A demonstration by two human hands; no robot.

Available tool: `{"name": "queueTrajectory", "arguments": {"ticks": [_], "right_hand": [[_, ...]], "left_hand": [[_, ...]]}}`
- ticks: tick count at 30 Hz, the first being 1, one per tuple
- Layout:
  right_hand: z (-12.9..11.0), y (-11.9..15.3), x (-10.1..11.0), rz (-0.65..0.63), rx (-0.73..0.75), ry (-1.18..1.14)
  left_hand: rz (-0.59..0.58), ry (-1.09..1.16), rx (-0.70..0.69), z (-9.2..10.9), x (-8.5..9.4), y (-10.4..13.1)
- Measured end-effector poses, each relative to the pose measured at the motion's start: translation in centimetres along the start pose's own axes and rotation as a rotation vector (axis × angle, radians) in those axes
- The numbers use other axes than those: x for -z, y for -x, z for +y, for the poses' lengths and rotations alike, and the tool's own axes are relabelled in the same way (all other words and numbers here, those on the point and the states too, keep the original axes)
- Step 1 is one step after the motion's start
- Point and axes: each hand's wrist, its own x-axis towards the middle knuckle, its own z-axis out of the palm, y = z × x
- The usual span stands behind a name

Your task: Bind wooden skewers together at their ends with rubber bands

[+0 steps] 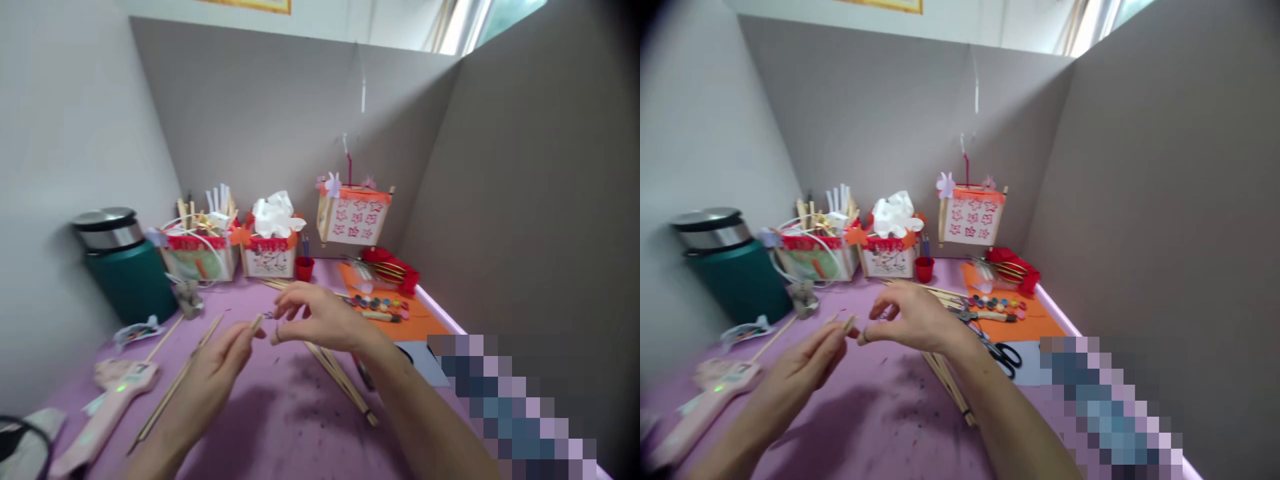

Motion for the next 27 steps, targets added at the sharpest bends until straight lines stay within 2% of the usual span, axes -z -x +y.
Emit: {"name": "queueTrajectory", "arguments": {"ticks": [4,10,17,21,24,27], "right_hand": [[-0.4,0.1,-0.2,-0.037,0.028,0.094],[-0.3,0.1,-0.8,-0.075,0.08,0.148],[0.2,-0.2,-1.8,-0.182,0.042,0.217],[0.5,-0.3,-2.5,-0.216,-0.053,0.178],[1.0,-0.5,-3.2,-0.147,-0.109,0.054],[1.2,-1.0,-3.9,0.044,-0.14,-0.101]], "left_hand": [[-0.107,-0.161,0.005,0.6,0.0,-0.2],[-0.229,-0.188,-0.009,1.4,-0.2,0.0],[-0.248,-0.172,-0.033,1.4,-0.3,0.4],[-0.174,-0.045,0.003,0.9,-0.3,0.4],[-0.12,0.072,0.027,0.5,-0.3,0.1],[-0.062,0.22,0.097,0.4,-0.1,0.0]]}}
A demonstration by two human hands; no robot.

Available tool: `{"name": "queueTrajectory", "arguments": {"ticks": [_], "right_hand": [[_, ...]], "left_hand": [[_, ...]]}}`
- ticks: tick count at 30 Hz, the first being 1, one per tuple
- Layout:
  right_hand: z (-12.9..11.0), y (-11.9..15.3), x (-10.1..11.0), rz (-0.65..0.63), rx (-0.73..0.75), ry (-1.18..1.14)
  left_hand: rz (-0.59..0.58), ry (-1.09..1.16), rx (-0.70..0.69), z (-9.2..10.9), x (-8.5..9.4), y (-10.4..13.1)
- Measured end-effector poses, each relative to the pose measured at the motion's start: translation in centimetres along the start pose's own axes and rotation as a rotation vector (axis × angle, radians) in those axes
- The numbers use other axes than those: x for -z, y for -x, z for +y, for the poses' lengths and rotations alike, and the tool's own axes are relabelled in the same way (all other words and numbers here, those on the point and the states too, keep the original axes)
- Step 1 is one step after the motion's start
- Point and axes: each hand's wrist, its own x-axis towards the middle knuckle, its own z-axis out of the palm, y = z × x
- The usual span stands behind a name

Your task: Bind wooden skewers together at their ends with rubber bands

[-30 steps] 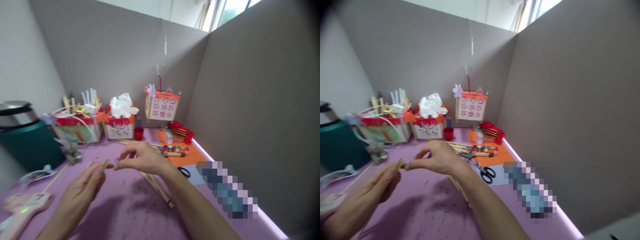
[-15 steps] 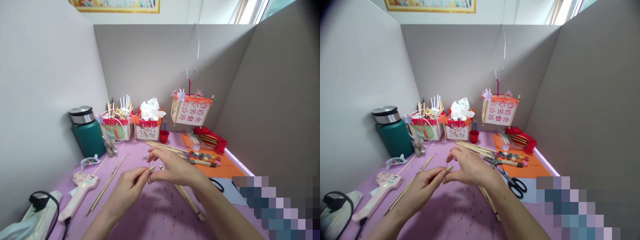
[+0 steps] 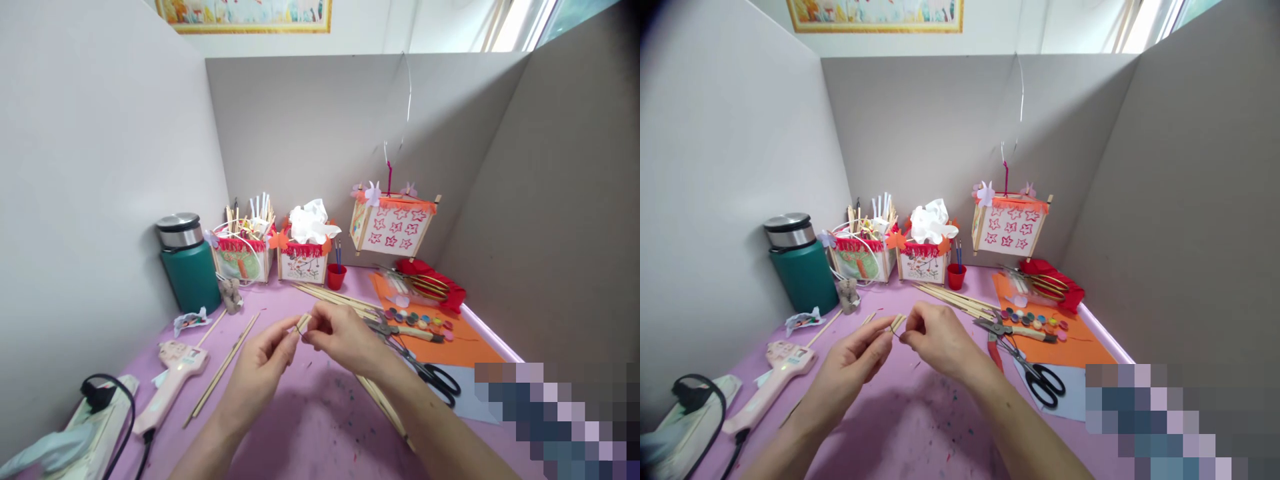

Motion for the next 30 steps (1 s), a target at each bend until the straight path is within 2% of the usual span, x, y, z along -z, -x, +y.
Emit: {"name": "queueTrajectory", "arguments": {"ticks": [2,4,7,12,14,16,19,21,23,25,27,30], "right_hand": [[0.0,-0.3,-0.5,0.115,-0.047,-0.151],[-0.1,-0.6,-0.9,0.167,-0.108,-0.28],[-0.2,-0.6,-1.4,0.106,-0.157,-0.514],[-0.1,-0.4,-2.0,-0.027,-0.129,-1.224],[0.0,-0.3,-2.3,-0.051,-0.132,-1.345],[-0.1,-0.1,-2.6,-0.092,-0.151,-1.227],[-1.0,0.5,-2.7,-0.074,-0.031,-0.681],[-1.8,0.7,-2.4,-0.02,0.111,-0.345],[-2.1,0.7,-1.7,0.057,0.139,-0.206],[-1.8,0.3,-0.8,0.122,0.0,-0.278],[-0.9,-0.2,0.0,0.074,-0.204,-0.485],[0.8,-0.7,0.0,-0.15,-0.394,-0.796]], "left_hand": [[0.047,0.114,0.051,0.1,0.2,0.0],[0.07,0.212,0.088,0.2,0.3,0.0],[0.091,0.308,0.116,0.3,0.4,-0.1],[0.049,0.476,0.169,0.3,0.5,-0.4],[0.02,0.528,0.199,0.2,0.8,-0.6],[0.013,0.552,0.217,0.0,1.1,-0.8],[0.06,0.411,0.207,-0.4,1.5,-0.9],[0.111,0.114,0.122,-0.6,1.4,-0.8],[0.124,-0.234,-0.039,-0.6,1.1,-0.5],[0.08,-0.448,-0.221,-0.5,0.6,-0.1],[0.04,-0.474,-0.31,-0.3,0.1,0.2],[0.08,-0.319,-0.231,0.1,-0.2,0.5]]}}
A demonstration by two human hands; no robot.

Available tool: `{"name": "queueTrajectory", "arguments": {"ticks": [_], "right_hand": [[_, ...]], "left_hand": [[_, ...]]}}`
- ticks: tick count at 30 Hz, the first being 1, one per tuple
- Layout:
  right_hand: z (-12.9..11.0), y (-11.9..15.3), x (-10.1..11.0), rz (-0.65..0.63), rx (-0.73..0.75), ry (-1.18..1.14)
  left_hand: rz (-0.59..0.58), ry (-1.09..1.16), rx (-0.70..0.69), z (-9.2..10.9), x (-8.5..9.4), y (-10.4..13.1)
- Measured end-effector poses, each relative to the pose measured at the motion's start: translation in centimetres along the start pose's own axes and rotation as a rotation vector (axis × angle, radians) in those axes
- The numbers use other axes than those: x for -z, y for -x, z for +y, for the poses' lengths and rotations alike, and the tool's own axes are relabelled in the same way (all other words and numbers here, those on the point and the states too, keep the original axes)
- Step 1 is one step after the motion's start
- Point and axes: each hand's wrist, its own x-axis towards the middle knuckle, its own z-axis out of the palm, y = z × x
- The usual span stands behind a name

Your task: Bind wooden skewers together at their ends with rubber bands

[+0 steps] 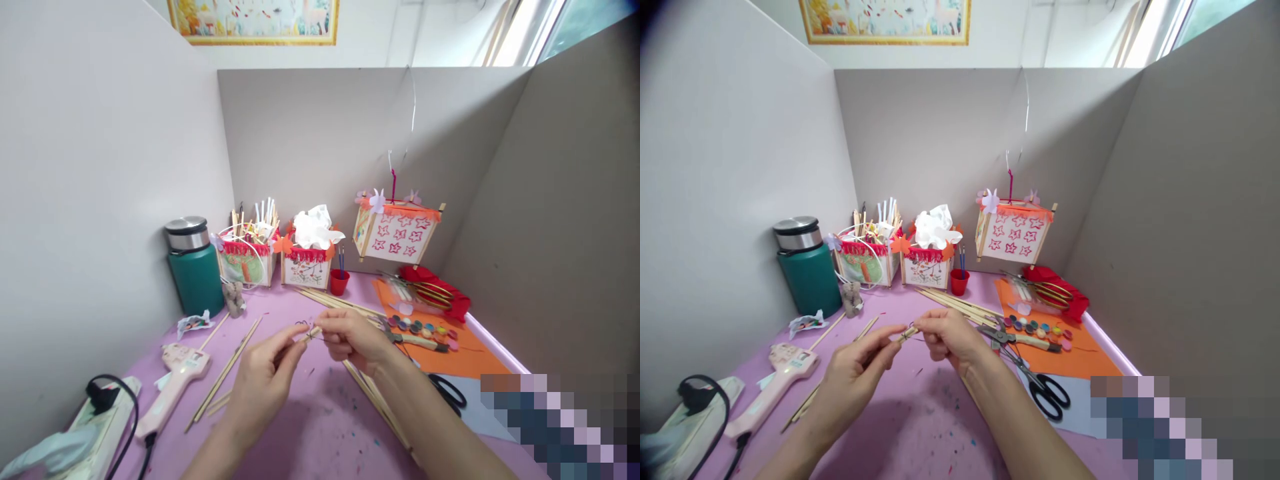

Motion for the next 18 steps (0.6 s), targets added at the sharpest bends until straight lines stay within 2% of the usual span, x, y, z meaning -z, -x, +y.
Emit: {"name": "queueTrajectory", "arguments": {"ticks": [3,6,8,10,12,13,15,17,18], "right_hand": [[1.4,-0.6,-0.1,-0.113,-0.082,-0.086],[1.8,-0.6,-0.8,-0.091,-0.031,-0.011],[1.2,0.0,-1.3,-0.021,0.136,0.149],[0.2,0.9,-1.7,0.04,0.378,0.417],[-0.7,1.6,-2.0,0.051,0.575,0.701],[-0.9,1.8,-2.0,0.071,0.619,0.793],[-1.1,1.7,-1.7,0.151,0.592,0.83],[-1.0,1.2,-1.0,0.2,0.436,0.686],[-0.9,0.9,-0.7,0.175,0.332,0.571]], "left_hand": [[0.02,0.252,0.153,0.0,0.3,-0.2],[0.008,0.485,0.31,-0.3,0.7,-0.6],[0.016,0.575,0.408,-0.7,0.9,-0.9],[0.018,0.568,0.476,-1.2,0.9,-1.1],[-0.006,0.432,0.469,-1.6,0.9,-1.2],[-0.024,0.333,0.431,-1.7,0.8,-1.1],[-0.068,0.161,0.324,-1.5,0.6,-1.0],[-0.12,0.107,0.243,-1.1,0.4,-0.8],[-0.141,0.121,0.222,-0.9,0.4,-0.7]]}}
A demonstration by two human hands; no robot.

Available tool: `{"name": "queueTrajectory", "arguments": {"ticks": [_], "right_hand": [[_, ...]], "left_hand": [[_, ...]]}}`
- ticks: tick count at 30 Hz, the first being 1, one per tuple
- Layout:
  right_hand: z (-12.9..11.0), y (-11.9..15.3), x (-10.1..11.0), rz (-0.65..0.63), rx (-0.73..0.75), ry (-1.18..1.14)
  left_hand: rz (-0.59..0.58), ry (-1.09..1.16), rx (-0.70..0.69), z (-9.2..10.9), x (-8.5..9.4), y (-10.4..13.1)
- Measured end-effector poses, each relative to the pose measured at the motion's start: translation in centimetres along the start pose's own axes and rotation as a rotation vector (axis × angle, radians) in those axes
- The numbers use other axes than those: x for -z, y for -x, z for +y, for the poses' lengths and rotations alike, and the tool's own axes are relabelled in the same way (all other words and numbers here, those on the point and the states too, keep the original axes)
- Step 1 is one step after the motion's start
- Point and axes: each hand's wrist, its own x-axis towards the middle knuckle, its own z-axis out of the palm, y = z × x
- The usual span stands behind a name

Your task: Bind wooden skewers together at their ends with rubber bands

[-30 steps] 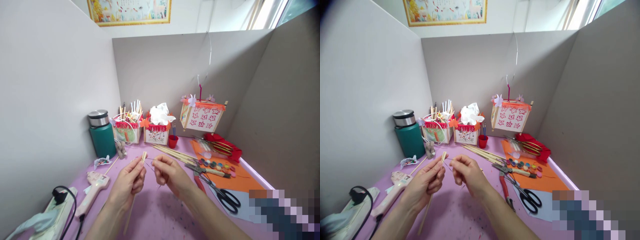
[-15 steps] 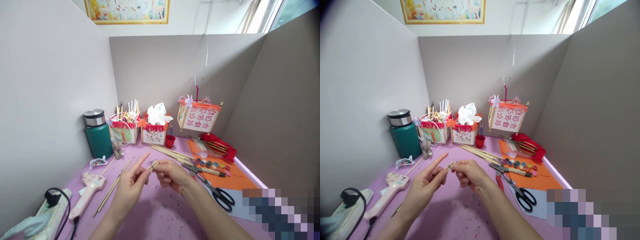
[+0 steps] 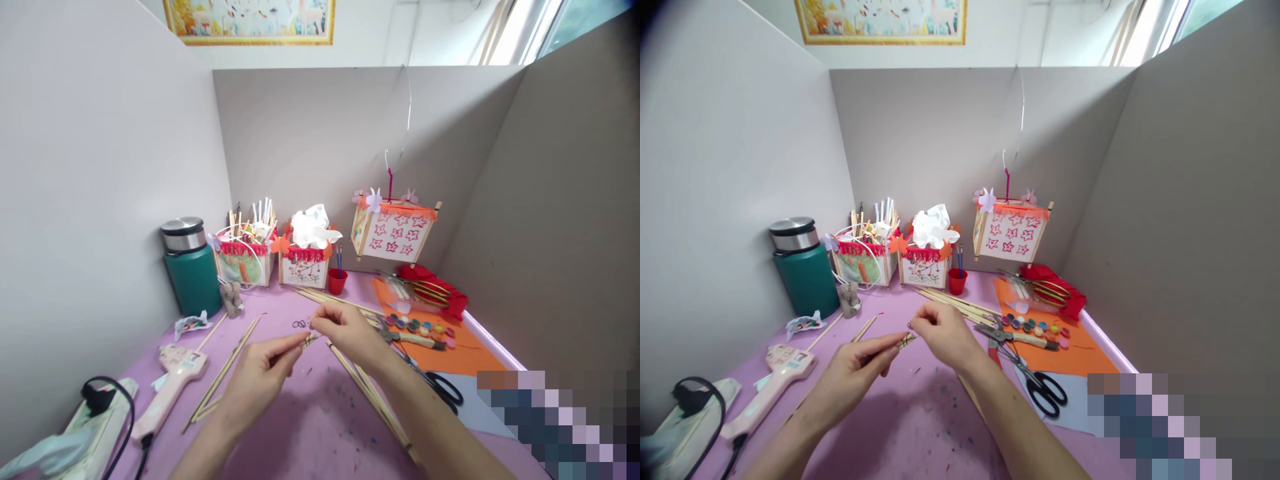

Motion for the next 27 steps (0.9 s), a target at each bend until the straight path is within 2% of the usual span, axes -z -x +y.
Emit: {"name": "queueTrajectory", "arguments": {"ticks": [2,4,8,12,14,16,19,21,23,24,27], "right_hand": [[0.7,-0.4,0.1,-0.121,-0.18,-0.255],[1.0,-0.5,0.0,-0.218,-0.284,-0.454],[1.2,-0.1,-0.9,-0.315,-0.35,-0.642],[1.4,0.0,-1.2,-0.442,-0.431,-0.764],[1.5,0.0,-1.2,-0.418,-0.434,-0.874],[1.6,-0.1,-1.4,-0.341,-0.397,-1.001],[2.0,-0.3,-2.2,-0.195,-0.325,-1.182],[2.2,-0.3,-2.9,-0.17,-0.285,-1.252],[2.2,-0.1,-3.4,-0.201,-0.236,-1.196],[2.1,0.0,-3.5,-0.218,-0.197,-1.098],[1.1,0.5,-3.1,-0.216,-0.006,-0.582]], "left_hand": [[-0.032,0.06,-0.01,0.3,-0.2,0.2],[-0.021,0.131,0.003,0.5,-0.3,0.2],[0.05,0.196,0.011,0.4,-0.1,0.1],[0.007,0.392,0.096,0.3,0.4,0.1],[0.007,0.495,0.137,0.1,0.6,0.1],[0.011,0.577,0.164,-0.1,0.8,-0.1],[0.011,0.672,0.19,-0.4,0.9,-0.3],[0.035,0.719,0.203,-0.5,0.9,-0.5],[0.052,0.746,0.225,-0.5,1.0,-0.6],[0.062,0.738,0.232,-0.5,1.1,-0.6],[0.148,0.541,0.204,-0.5,1.1,-0.5]]}}
